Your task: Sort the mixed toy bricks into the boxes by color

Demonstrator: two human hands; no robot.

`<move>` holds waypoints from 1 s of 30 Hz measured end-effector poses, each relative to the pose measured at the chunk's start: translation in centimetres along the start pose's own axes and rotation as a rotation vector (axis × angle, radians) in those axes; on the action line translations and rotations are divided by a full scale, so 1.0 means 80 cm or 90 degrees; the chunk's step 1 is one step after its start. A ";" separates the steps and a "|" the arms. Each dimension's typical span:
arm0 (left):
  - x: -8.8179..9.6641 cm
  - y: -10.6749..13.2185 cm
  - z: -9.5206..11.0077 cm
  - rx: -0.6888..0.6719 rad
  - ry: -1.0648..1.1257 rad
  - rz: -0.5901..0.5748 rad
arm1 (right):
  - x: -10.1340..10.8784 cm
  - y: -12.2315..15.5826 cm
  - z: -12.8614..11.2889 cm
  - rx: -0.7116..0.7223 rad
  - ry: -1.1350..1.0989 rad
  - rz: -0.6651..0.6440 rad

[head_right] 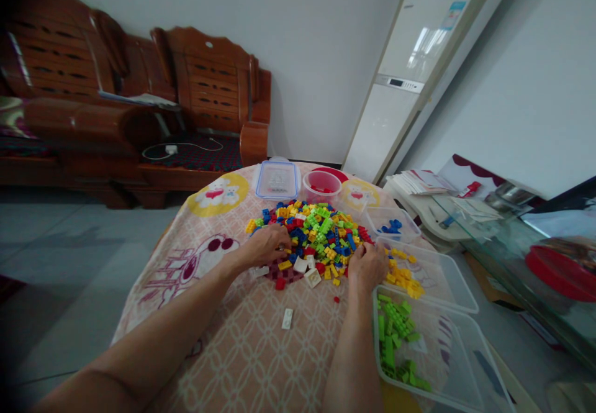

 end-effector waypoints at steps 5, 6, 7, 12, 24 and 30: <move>0.009 0.004 -0.019 0.029 0.006 0.022 | -0.002 0.000 0.001 0.002 0.000 -0.001; 0.011 0.004 -0.024 0.037 0.010 0.023 | -0.002 -0.001 0.001 0.001 -0.001 -0.002; 0.012 0.005 -0.028 0.045 0.014 0.021 | -0.002 -0.001 0.001 -0.001 -0.003 -0.002; 0.018 0.009 -0.044 0.086 0.035 0.030 | -0.001 0.000 0.001 -0.010 -0.018 0.002; 0.017 0.006 -0.031 0.047 0.063 0.039 | 0.000 0.000 0.000 0.005 -0.010 -0.002; 0.016 0.009 -0.023 0.051 0.058 0.013 | 0.001 -0.001 0.000 0.006 -0.010 0.008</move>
Point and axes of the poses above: each hand's wrist, its own y-axis away from the middle knuckle, its own x-axis out of the back of the hand, z = x × y, the point moved 5 cm from there along -y, towards the middle knuckle, and after that the axes turned 6 degrees about z, right-handed, at the moved point
